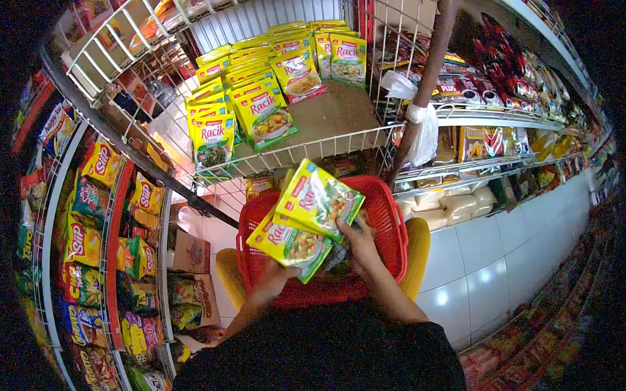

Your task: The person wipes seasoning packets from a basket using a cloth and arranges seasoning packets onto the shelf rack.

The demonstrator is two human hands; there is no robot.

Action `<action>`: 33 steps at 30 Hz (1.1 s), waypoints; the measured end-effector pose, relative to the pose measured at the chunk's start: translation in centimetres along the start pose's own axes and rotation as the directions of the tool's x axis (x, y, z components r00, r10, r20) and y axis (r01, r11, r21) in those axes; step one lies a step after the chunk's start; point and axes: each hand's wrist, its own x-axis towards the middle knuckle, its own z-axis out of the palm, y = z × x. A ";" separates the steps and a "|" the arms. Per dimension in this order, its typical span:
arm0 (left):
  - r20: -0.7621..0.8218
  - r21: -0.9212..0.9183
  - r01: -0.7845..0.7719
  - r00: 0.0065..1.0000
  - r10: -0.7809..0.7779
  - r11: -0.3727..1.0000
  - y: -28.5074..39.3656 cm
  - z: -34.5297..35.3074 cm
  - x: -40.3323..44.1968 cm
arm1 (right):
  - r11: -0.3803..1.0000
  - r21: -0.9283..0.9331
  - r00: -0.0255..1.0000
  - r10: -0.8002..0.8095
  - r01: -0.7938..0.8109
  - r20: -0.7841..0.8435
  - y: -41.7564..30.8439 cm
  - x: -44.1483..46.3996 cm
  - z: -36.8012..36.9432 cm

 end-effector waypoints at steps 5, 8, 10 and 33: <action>0.026 -0.380 0.216 0.974 -0.223 0.899 -1.8 -1.7 1.3 | 0.942 -0.335 0.997 0.000 0.024 0.072 0.8 0.2 -0.4; -0.033 -0.356 0.110 0.991 -0.130 0.928 -2.3 -2.1 1.6 | 0.775 -0.626 0.991 -0.011 0.091 0.130 -0.1 -0.4 0.7; -0.034 -0.043 -0.167 0.986 0.166 0.985 -2.4 -2.0 1.4 | 0.656 -0.744 0.988 -0.008 0.122 0.155 -0.3 -0.6 1.0; 0.068 -0.422 0.359 0.928 -0.365 0.832 0.5 -3.3 0.2 | 0.684 -0.672 0.824 0.184 0.284 0.536 -3.2 1.6 1.3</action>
